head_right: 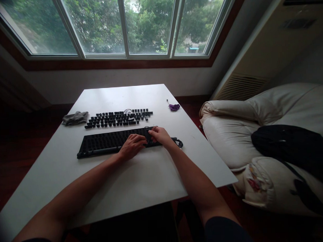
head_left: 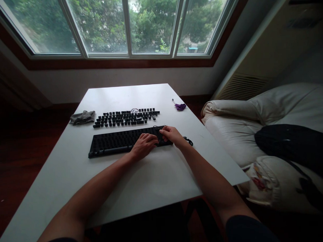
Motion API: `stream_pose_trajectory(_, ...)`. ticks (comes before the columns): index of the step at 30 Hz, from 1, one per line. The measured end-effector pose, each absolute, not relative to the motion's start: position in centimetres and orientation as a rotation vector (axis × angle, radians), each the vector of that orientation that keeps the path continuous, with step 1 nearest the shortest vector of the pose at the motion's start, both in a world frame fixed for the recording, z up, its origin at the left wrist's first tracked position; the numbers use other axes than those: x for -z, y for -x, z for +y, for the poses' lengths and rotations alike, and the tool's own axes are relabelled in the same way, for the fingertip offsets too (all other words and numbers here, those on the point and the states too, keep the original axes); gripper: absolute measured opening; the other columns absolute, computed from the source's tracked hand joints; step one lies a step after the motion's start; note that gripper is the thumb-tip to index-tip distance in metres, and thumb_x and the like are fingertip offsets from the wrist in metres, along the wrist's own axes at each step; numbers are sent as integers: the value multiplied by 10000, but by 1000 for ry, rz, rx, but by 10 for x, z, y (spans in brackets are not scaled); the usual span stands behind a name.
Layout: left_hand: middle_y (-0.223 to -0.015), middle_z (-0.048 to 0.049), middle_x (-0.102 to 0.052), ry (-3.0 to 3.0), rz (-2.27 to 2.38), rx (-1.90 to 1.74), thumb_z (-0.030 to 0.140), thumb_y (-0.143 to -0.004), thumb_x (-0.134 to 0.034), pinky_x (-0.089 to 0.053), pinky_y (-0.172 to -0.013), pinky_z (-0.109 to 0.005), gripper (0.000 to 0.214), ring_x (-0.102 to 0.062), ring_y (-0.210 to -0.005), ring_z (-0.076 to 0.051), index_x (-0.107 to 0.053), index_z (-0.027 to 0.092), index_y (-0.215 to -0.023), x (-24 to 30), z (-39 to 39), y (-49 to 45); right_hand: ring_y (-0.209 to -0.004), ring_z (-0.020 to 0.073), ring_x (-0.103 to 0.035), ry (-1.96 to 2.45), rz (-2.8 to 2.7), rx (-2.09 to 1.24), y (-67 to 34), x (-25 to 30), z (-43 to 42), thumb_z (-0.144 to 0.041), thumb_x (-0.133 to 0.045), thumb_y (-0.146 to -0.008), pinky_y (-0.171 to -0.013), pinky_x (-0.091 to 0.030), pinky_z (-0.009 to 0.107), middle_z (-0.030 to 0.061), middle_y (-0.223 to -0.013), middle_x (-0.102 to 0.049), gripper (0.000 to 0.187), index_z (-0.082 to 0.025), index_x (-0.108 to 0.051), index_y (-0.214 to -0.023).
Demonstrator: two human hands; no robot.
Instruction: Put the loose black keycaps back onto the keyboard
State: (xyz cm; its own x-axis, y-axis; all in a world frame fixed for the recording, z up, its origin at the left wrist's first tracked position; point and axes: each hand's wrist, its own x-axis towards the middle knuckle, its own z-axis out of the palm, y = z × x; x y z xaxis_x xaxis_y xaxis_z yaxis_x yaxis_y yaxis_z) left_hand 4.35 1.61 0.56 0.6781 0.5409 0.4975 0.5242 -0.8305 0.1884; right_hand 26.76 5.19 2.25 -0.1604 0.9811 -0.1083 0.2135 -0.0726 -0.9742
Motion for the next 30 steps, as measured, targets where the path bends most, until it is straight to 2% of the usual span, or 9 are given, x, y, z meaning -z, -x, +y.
stream_pose_trajectory(10, -1227, -80, -659, -2639, 1031, -879, 271, -993, -537, -454, -988, -403, 189, -611, -1127, -227, -691, 246, -1100, -4, 17, -45, -470, 109, -556, 1292, -1468, -1285, -267, -28, 49, -558, -734, -789, -461, -432, 212, -11, -572, -622, 411, -180, -572, -800)
stream_pose_trajectory(18, -1020, -29, -700, -2461, 1181, -869, 228, -929, -578, -496, -849, -353, 191, -654, -900, -200, -589, 236, -1120, -2, 15, -46, -508, 117, -562, 1208, -1526, -1219, -263, -32, 44, -571, -705, -817, -505, -445, 231, -19, -611, -616, 407, -186, -573, -812)
stream_pose_trajectory(22, -1050, -31, -704, -2463, 1219, -864, 215, -918, -584, -469, -861, -363, 259, -659, -940, -204, -569, 233, -1176, 0, 15, -48, -534, 130, -576, 1173, -1605, -1180, -262, -34, 41, -566, -689, -833, -531, -468, 249, -15, -636, -622, 389, -194, -574, -825)
stream_pose_trajectory(26, -1067, -50, -703, -2521, 1315, -821, 257, -946, -569, -446, -869, -379, 187, -650, -978, -219, -620, 233, -1124, 0, 16, -49, -569, 144, -595, 1145, -1692, -1135, -261, -34, 38, -564, -659, -855, -569, -494, 265, -8, -659, -633, 370, -201, -587, -841)
stream_pose_trajectory(30, -1031, -52, -695, -2584, 1375, -776, 291, -992, -523, -425, -853, -378, 183, -634, -930, -211, -673, 248, -1088, -2, 16, -49, -585, 153, -609, 1170, -1726, -1084, -261, -33, 39, -568, -643, -862, -595, -515, 280, -1, -677, -649, 365, -206, -596, -863)
